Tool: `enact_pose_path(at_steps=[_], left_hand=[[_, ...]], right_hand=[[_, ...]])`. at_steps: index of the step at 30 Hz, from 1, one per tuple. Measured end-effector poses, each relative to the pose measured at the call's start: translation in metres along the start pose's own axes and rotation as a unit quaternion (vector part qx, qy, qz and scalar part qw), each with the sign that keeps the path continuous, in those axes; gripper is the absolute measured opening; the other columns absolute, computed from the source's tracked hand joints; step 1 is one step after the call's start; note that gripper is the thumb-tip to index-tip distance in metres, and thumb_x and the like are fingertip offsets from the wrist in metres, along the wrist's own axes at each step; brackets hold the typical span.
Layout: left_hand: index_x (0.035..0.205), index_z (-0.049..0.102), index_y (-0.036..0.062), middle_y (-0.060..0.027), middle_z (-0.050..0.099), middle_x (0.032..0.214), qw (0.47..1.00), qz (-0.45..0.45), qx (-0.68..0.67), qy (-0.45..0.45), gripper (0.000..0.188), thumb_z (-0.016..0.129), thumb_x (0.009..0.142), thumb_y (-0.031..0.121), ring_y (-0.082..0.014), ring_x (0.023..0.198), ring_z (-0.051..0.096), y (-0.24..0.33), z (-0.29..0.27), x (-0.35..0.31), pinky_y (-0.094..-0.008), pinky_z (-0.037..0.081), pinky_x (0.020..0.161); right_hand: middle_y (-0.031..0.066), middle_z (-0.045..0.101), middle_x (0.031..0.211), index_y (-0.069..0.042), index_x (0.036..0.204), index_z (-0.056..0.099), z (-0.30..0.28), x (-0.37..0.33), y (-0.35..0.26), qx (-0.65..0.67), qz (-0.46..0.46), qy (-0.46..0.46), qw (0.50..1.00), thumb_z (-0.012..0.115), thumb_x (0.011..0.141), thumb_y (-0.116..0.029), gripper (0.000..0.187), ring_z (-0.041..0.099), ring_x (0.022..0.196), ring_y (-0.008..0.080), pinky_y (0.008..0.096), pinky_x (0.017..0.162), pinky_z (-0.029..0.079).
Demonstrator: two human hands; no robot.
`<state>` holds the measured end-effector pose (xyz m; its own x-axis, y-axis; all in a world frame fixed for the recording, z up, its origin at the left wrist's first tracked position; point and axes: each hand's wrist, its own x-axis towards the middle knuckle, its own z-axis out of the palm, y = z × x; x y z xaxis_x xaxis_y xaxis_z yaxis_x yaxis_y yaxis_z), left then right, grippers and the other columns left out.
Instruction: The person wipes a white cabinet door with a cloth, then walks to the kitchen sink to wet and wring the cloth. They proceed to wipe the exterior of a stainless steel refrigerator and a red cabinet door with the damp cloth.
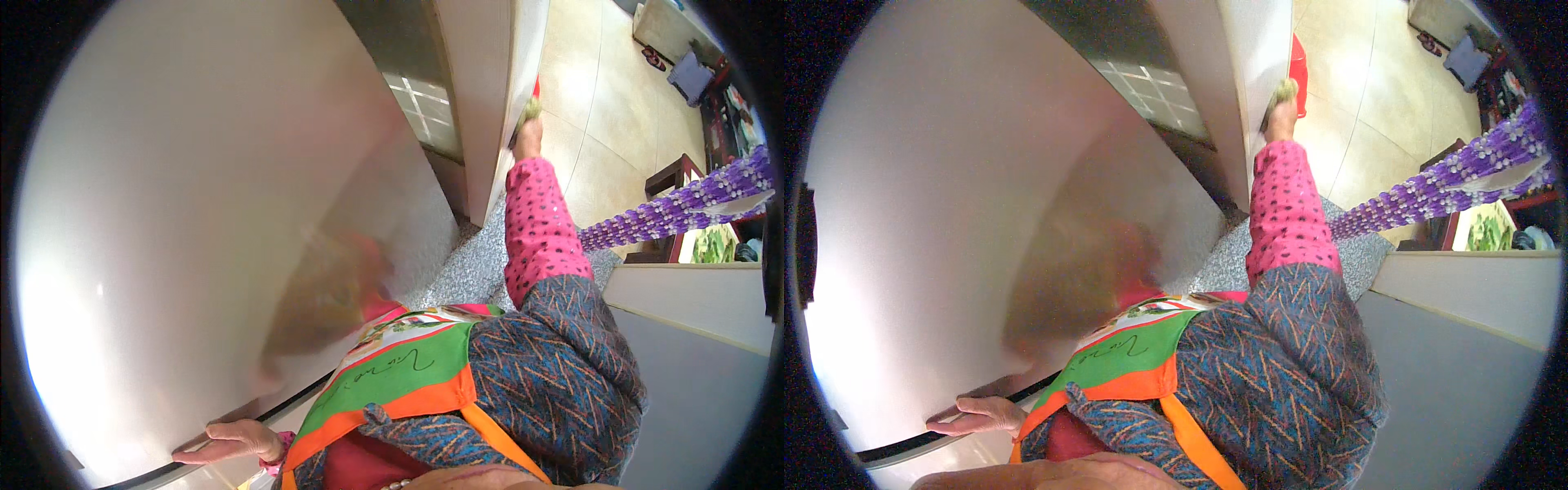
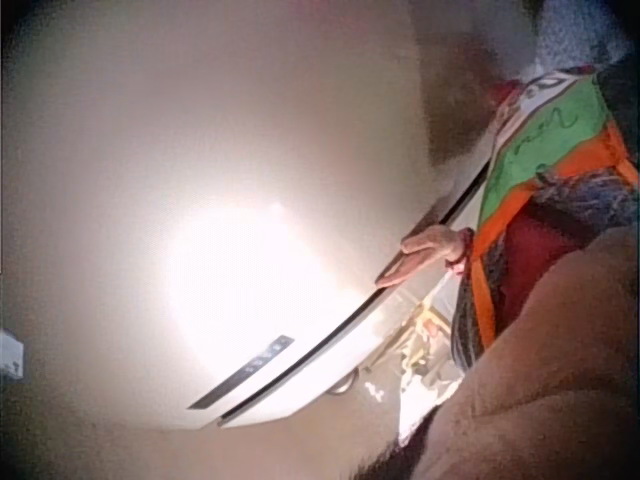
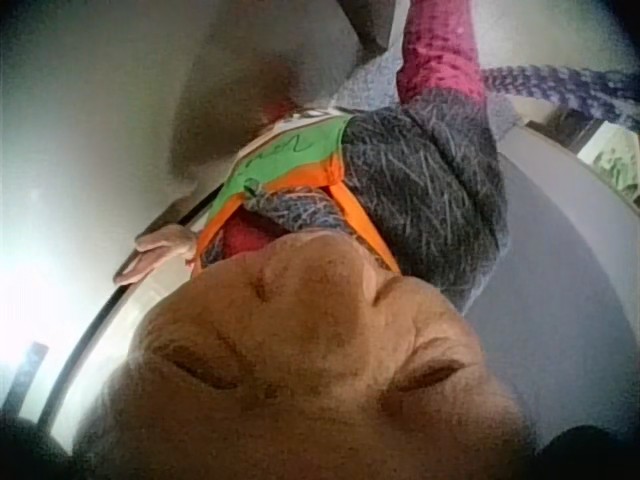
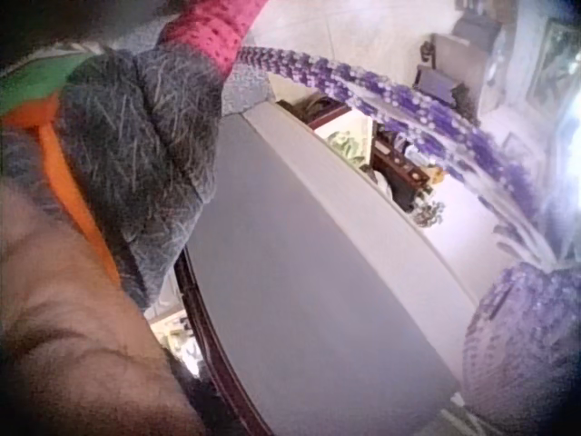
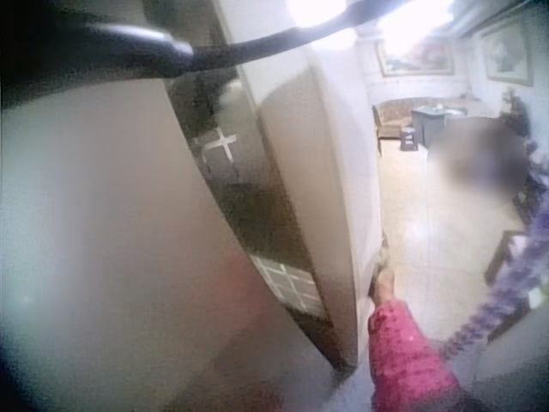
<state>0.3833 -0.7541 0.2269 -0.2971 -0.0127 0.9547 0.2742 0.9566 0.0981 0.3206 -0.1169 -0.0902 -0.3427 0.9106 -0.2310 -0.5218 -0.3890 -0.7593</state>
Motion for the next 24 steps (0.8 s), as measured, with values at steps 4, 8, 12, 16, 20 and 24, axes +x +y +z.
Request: enact_pose_path(at_steps=[4,8,12,16,20,24], left_hand=[[0.15,0.009,-0.008,-0.025,0.01,0.157,1.0,0.013,0.001,-0.001,0.068,0.038,0.104,0.033,-0.0346,0.147,0.011,-0.008,-0.009,-0.006,-0.0451,0.013,0.119],[0.151,0.011,-0.0048,-0.0231,0.011,0.157,0.999,0.036,-0.012,0.008,0.071,0.041,0.102,0.038,-0.0332,0.146,0.014,-0.026,-0.001,-0.007,-0.0456,0.015,0.118],[0.152,0.018,0.0011,-0.0195,0.018,0.156,1.0,0.015,0.007,0.026,0.073,0.044,0.101,0.045,-0.0318,0.143,0.021,-0.03,-0.019,-0.015,-0.0459,0.021,0.116],[0.15,0.022,-0.0035,-0.0212,0.022,0.155,0.999,0.043,0.005,0.023,0.066,0.045,0.102,0.034,-0.0357,0.143,0.021,-0.015,-0.007,-0.005,-0.0483,0.017,0.116],[0.146,0.037,0.0004,-0.0157,0.038,0.15,0.996,0.049,-0.052,0.048,0.062,0.054,0.098,0.037,-0.0382,0.142,0.019,-0.035,-0.021,-0.021,-0.0524,0.022,0.113],[0.144,0.043,0.005,-0.0096,0.041,0.15,0.987,0.056,-0.147,0.027,0.056,0.064,0.093,0.016,-0.0377,0.144,0.015,-0.042,-0.01,-0.031,-0.0489,0.03,0.11]], right_hand=[[0.0099,0.068,0.092,-0.007,0.104,0.063,-0.083,-0.034,0.108,-0.09,0.147,0.094,0.981,0.04,0.096,-0.027,0.031,0.064,0.076,0.0266,0.041,0.063,0.052],[0.0105,0.066,0.1,-0.008,0.108,0.062,-0.119,-0.057,0.119,-0.136,0.186,0.072,0.97,0.04,0.094,-0.022,0.03,0.064,0.088,0.0283,0.0419,0.068,0.052],[0.0104,0.065,0.097,-0.008,0.109,0.061,-0.043,-0.154,0.079,-0.045,0.243,0.058,0.967,0.04,0.093,-0.018,0.028,0.064,0.085,0.0295,0.0423,0.067,0.053],[0.0068,0.058,0.086,-0.012,0.101,0.055,-0.047,-0.159,0.043,0.041,0.167,-0.084,0.981,0.037,0.1,-0.027,0.024,0.058,0.072,0.0215,0.0435,0.054,0.051],[0.007,0.066,0.101,-0.008,0.114,0.058,0.023,-0.259,-0.022,0.09,0.214,-0.119,0.965,0.041,0.098,-0.016,0.024,0.066,0.085,0.0214,0.043,0.069,0.057],[0.0103,0.066,0.099,0.0,0.113,0.059,0.007,-0.279,-0.04,0.029,0.16,-0.249,0.955,0.047,0.096,-0.014,0.025,0.066,0.083,0.0191,0.0351,0.074,0.057]])
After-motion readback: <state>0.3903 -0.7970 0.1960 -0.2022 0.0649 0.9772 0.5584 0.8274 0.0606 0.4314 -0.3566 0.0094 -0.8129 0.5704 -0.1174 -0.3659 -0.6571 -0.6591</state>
